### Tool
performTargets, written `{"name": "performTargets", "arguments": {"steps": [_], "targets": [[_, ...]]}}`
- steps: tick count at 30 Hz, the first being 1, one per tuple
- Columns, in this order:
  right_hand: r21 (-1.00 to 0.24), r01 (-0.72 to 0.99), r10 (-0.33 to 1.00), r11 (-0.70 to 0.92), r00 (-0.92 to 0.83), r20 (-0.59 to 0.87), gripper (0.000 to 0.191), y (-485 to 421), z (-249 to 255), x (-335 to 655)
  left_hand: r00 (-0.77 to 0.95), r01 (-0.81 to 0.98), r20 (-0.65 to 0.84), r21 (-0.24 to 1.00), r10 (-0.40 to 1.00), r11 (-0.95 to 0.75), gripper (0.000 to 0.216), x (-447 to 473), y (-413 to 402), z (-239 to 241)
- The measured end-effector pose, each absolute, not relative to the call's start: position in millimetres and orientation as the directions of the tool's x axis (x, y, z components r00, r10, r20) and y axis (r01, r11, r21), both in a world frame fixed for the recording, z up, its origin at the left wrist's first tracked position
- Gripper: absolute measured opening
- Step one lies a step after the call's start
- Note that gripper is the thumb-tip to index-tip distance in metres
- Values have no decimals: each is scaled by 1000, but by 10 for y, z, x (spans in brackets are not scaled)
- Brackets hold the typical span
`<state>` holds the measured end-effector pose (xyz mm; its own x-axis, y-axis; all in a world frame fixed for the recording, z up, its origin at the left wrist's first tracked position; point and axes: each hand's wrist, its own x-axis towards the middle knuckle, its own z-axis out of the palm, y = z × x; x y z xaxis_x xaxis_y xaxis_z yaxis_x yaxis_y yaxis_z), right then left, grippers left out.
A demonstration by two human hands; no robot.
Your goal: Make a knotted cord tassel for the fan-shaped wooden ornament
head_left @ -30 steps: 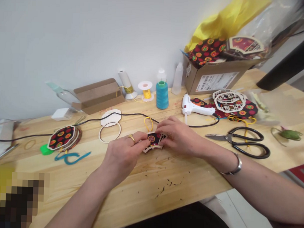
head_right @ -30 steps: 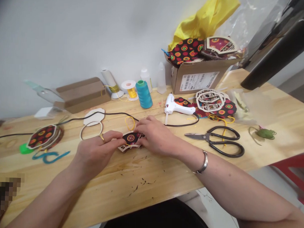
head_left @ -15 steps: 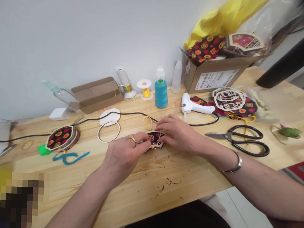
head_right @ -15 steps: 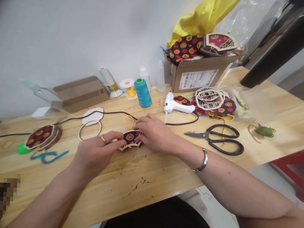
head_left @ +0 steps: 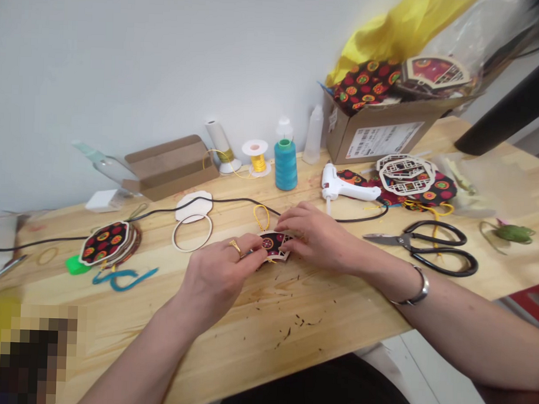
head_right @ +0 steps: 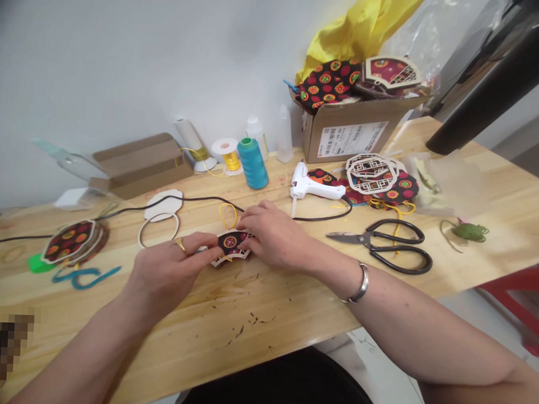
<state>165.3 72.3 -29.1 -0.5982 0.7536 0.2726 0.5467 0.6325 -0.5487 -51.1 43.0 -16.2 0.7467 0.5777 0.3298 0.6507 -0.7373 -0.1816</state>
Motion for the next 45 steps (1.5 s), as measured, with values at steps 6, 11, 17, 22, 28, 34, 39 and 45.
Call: {"name": "performTargets", "arguments": {"steps": [6,11,17,22,28,34,39,45], "targets": [[-550,551,756,627,-599,262,15,725,-288,1654,748,643,353,-180,562,-744,31,-506,433,-162],[-545,549,753,634,-600,271,16,721,-293,1658,752,636,357,-172,554,-752,29,-502,434,-161],[-554,555,761,621,-597,253,16,719,-281,1640,748,640,341,-140,570,-755,28,-506,430,-178],[-554,552,759,623,-599,256,16,715,-280,1644,734,652,340,-110,588,-750,29,-507,427,-198],[-562,545,759,622,-598,260,18,708,-280,1658,740,649,350,-150,574,-745,28,-495,430,-205],[-567,543,758,620,-602,251,18,709,-279,1643,747,652,307,-161,590,-741,32,-482,425,-190],[-578,530,754,621,-606,254,16,704,-272,1651,743,653,315,-148,590,-743,31,-491,431,-219],[-573,524,744,630,-619,252,14,706,-292,1652,735,673,263,-168,625,-721,27,-501,440,-232]]}}
